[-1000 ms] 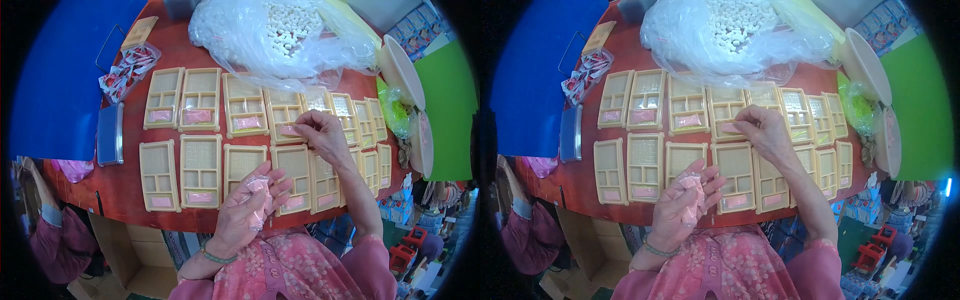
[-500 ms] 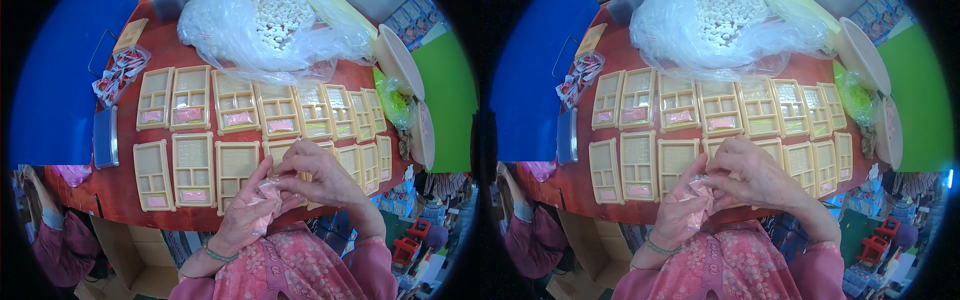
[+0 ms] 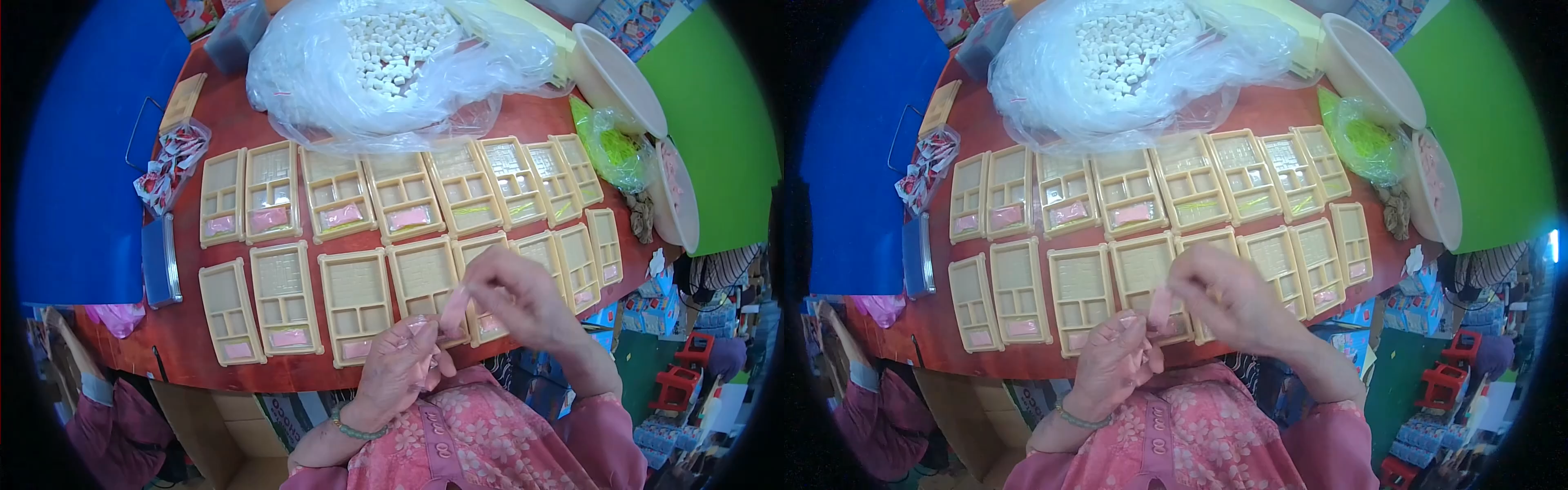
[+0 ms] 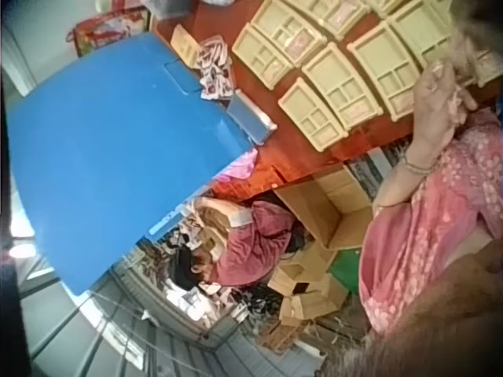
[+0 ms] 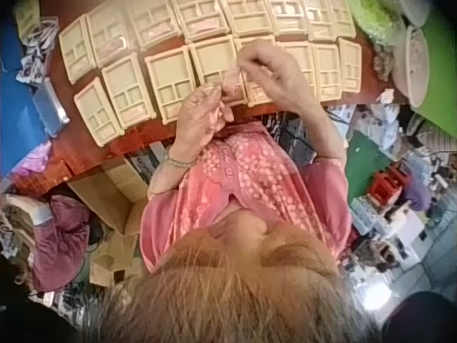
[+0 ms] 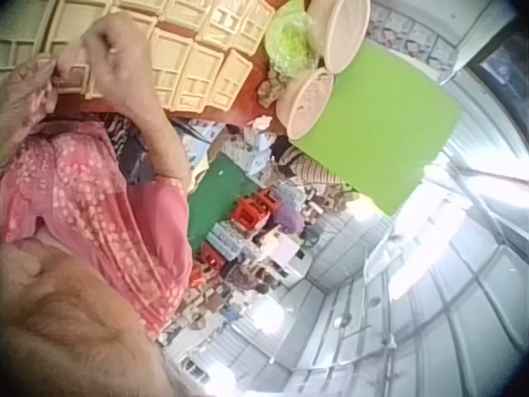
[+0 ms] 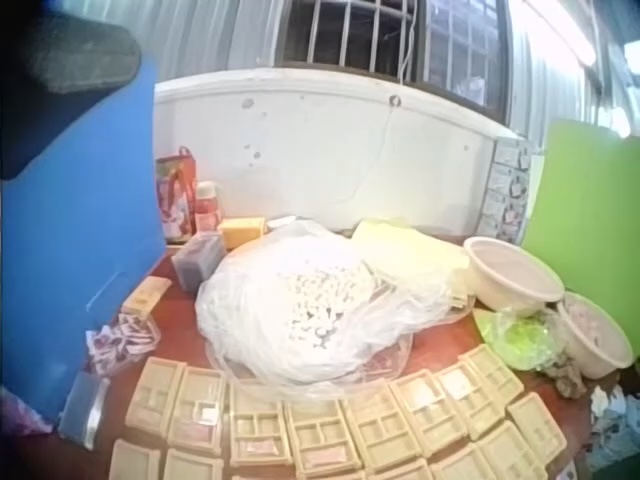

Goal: Applying stickers to plastic trays and filling compartments with small white parts.

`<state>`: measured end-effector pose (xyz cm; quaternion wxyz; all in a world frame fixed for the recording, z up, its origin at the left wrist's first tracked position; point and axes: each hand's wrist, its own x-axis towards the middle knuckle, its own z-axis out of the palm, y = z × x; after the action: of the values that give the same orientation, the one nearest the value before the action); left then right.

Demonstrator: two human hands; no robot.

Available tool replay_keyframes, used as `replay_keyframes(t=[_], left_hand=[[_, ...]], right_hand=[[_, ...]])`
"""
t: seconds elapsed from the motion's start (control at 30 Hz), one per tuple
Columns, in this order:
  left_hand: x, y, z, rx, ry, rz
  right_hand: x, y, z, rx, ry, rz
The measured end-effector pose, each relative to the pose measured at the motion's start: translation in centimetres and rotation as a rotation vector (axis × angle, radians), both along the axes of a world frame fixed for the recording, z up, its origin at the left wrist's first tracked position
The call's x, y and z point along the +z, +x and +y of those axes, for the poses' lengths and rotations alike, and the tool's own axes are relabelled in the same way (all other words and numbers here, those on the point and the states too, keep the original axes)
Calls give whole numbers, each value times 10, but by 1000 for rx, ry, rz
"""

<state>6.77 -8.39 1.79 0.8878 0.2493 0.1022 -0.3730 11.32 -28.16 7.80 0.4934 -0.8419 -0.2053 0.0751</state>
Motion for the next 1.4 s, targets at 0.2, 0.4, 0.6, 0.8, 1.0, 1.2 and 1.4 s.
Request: replay_keyframes(t=[0.2,0.4,0.6,0.8,1.0,1.2,1.4], left_hand=[[12,5,-6,16,26,3],[15,8,-3,0,16,4],[13,8,3,5,-10,90],[11,10,1,-87,60,-22],[21,11,-7,-31,322,-153],[15,4,-16,17,326,-261],[16,0,-29,-87,437,-354]], right_hand=[[-24,34,-31,-506,405,166],[-48,50,-33,-565,308,152],[-53,51,-30,-601,-133,-48],[-48,50,-30,-497,-500,-332],[-18,31,-17,-341,-561,-407],[19,-5,-7,67,-62,212],[9,-19,-28,59,150,301]])
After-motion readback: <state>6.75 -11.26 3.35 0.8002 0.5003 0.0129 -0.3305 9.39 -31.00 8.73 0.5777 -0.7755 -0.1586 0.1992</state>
